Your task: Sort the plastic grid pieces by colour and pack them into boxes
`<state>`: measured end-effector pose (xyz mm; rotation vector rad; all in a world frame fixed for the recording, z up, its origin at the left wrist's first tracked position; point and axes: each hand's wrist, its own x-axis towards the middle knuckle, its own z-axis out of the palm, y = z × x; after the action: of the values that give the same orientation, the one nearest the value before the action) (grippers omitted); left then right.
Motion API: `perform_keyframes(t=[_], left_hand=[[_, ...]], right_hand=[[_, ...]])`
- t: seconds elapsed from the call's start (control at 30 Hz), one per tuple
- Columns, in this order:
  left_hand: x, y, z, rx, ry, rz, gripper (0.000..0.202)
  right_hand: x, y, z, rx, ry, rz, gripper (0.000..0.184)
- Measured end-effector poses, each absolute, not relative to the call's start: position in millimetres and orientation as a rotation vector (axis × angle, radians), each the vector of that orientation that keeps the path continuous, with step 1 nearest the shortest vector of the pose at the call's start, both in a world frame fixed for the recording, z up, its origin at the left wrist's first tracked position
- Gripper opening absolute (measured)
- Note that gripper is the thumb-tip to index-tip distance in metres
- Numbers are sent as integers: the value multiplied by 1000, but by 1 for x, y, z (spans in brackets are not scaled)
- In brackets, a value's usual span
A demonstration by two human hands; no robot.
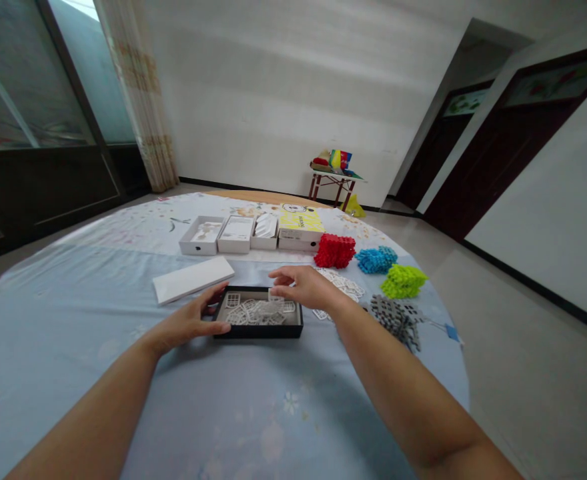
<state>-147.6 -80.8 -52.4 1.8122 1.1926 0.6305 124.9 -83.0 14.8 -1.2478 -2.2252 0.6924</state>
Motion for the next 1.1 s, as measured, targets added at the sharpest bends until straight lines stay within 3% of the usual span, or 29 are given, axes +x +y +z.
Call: perform_keyframes(t=[0.2, 0.53, 0.83, 1.1], left_hand=[[-148, -81, -54, 1805, 1179, 636, 91], [-150, -78, -56, 1779, 1177, 601, 94], [-150, -79, -54, 1819, 1203, 613, 91], [-151, -77, -56, 1832, 1218, 624, 91]], right_hand=[[150, -79, 21, -1390, -2239, 595, 29], [239, -35, 7, -2159, -2384, 281, 42], [259, -16, -20, -2375, -2388, 388, 75], [253, -14, -24, -2336, -2404, 409, 65]])
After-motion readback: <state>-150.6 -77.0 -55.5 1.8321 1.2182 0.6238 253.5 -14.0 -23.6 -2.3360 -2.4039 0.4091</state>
